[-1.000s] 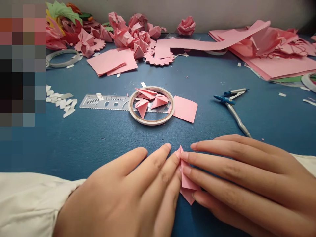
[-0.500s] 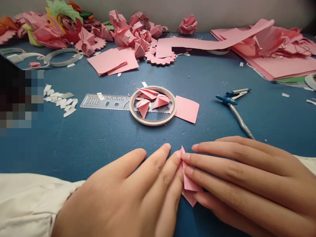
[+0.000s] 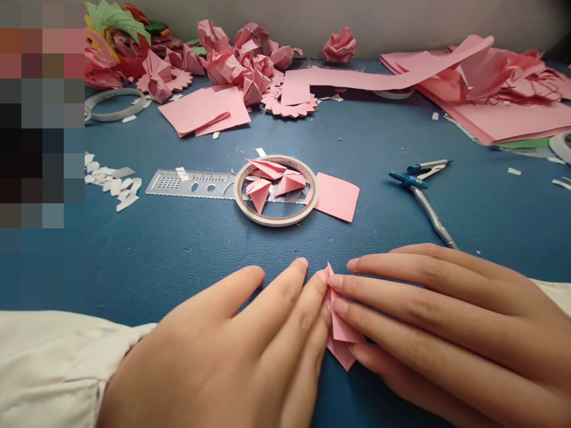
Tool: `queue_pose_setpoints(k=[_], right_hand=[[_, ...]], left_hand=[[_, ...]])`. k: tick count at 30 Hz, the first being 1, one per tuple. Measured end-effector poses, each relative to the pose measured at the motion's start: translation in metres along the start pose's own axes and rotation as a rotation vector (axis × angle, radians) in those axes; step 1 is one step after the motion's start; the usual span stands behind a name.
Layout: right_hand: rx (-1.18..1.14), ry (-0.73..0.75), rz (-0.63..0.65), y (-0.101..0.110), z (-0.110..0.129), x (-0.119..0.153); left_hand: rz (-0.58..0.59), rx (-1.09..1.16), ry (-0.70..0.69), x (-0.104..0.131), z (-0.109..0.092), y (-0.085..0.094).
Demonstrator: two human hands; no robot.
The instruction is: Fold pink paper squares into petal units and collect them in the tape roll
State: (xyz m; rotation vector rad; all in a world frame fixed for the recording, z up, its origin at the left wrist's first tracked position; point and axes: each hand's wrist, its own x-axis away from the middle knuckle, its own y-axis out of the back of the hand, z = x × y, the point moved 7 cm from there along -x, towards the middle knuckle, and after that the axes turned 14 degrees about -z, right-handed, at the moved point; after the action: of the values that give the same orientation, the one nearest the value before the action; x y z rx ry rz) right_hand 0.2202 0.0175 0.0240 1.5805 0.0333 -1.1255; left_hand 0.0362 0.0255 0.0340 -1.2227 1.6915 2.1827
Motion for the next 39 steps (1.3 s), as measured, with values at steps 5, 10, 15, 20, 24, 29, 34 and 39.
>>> queue_pose_setpoints(k=[5,10,15,20,24,29,34,39], right_hand=[[-0.042,-0.049,-0.093,0.000,0.001,-0.020],[-0.125,-0.124,-0.259,0.008,0.001,-0.036],[-0.126,-0.123,-0.225,0.004,0.002,-0.038],[-0.108,-0.063,-0.209,0.009,0.000,-0.031],[-0.060,-0.002,-0.149,0.010,-0.002,-0.025],[-0.051,-0.006,-0.148,0.010,-0.003,-0.024],[-0.077,-0.031,-0.185,0.010,-0.004,-0.025],[-0.086,-0.062,-0.202,0.008,-0.003,-0.028]], left_hand=[[-0.040,0.003,0.019,-0.005,0.003,0.000],[-0.024,0.006,0.043,-0.003,0.003,0.000],[-0.057,0.022,0.043,-0.003,0.003,0.003],[-0.042,0.025,0.051,-0.006,0.003,0.003],[-0.062,-0.008,0.052,-0.007,0.000,0.004],[-0.028,-0.077,-0.003,-0.009,-0.003,-0.001],[-0.054,-0.046,-0.004,-0.011,-0.002,0.002],[-0.054,-0.050,0.012,-0.013,-0.001,0.001]])
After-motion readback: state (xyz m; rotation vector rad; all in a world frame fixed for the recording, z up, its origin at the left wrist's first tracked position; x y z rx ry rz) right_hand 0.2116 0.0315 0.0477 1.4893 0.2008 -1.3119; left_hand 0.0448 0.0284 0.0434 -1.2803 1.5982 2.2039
